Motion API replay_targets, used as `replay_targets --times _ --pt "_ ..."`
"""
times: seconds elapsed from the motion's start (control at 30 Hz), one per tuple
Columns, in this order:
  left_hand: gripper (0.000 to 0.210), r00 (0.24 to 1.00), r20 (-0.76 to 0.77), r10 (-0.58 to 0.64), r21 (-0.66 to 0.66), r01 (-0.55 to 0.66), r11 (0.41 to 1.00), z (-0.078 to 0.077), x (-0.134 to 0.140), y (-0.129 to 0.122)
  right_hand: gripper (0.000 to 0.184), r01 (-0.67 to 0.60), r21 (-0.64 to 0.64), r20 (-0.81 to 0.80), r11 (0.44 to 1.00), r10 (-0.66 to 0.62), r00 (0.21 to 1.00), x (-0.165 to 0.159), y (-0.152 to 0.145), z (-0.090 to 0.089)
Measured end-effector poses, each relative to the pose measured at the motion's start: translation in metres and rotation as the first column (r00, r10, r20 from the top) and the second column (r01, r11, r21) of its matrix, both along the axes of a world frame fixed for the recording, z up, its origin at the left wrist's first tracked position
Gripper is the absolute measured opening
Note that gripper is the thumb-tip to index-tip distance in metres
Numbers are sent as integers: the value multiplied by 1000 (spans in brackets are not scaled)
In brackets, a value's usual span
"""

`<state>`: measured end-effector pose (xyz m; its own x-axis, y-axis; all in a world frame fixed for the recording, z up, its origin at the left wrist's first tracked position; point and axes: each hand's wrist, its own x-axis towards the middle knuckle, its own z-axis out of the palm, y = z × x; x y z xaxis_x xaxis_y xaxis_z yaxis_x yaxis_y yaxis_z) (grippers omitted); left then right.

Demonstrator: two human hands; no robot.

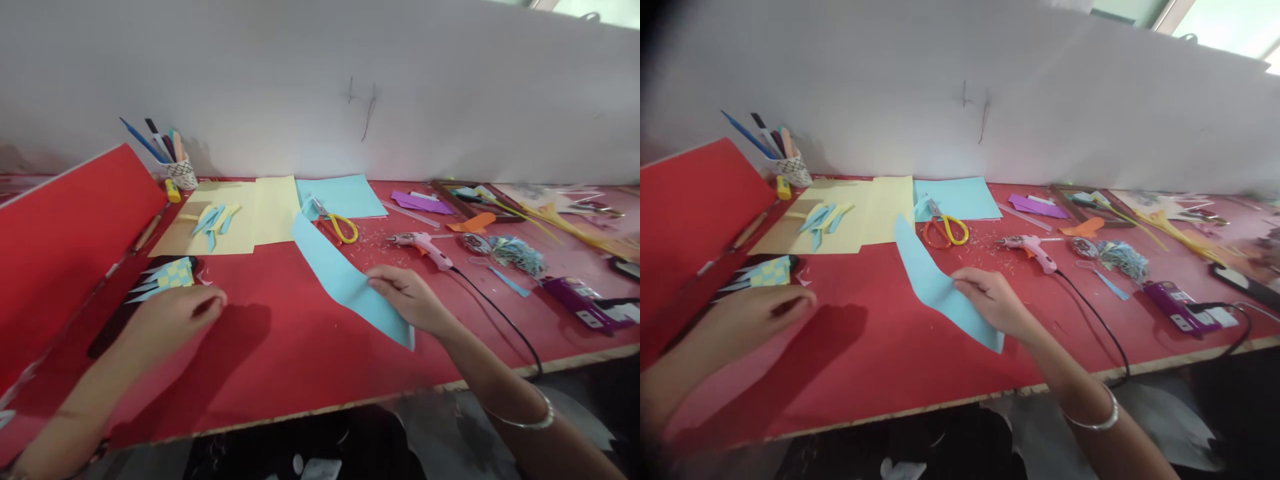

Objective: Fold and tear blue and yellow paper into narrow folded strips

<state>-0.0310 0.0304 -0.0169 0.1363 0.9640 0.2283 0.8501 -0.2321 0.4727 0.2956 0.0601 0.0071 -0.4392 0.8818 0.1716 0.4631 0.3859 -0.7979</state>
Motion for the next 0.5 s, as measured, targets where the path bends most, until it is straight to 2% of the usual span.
replay_targets --times 0.07,0.13,0.2,0.3,0.4,0.43,0.5 --pt "20 986 134 -95 -204 121 971 1 22 3 20 -20 -43 -105 999 15 994 -13 0 -1" --pt "41 913 376 -157 -283 275 919 3 44 7 22 -105 -123 -210 987 78 975 -29 0 -2" --pt "56 746 629 -218 -277 477 834 7 61 12 27 -207 -219 -308 953 134 942 -43 0 -4" --pt "63 449 884 -133 -194 609 769 12 76 23 36 -332 -409 -443 850 133 887 -58 0 -10" --pt "70 104 995 7 -67 590 804 13 82 36 41 -429 -547 -537 719 92 839 -67 1 -19" --pt "71 12 999 35 -36 554 832 13 83 40 42 -446 -569 -544 691 90 834 -69 2 -21" --pt "73 -115 991 62 0 470 883 12 84 47 41 -451 -599 -506 662 124 854 -72 4 -26"
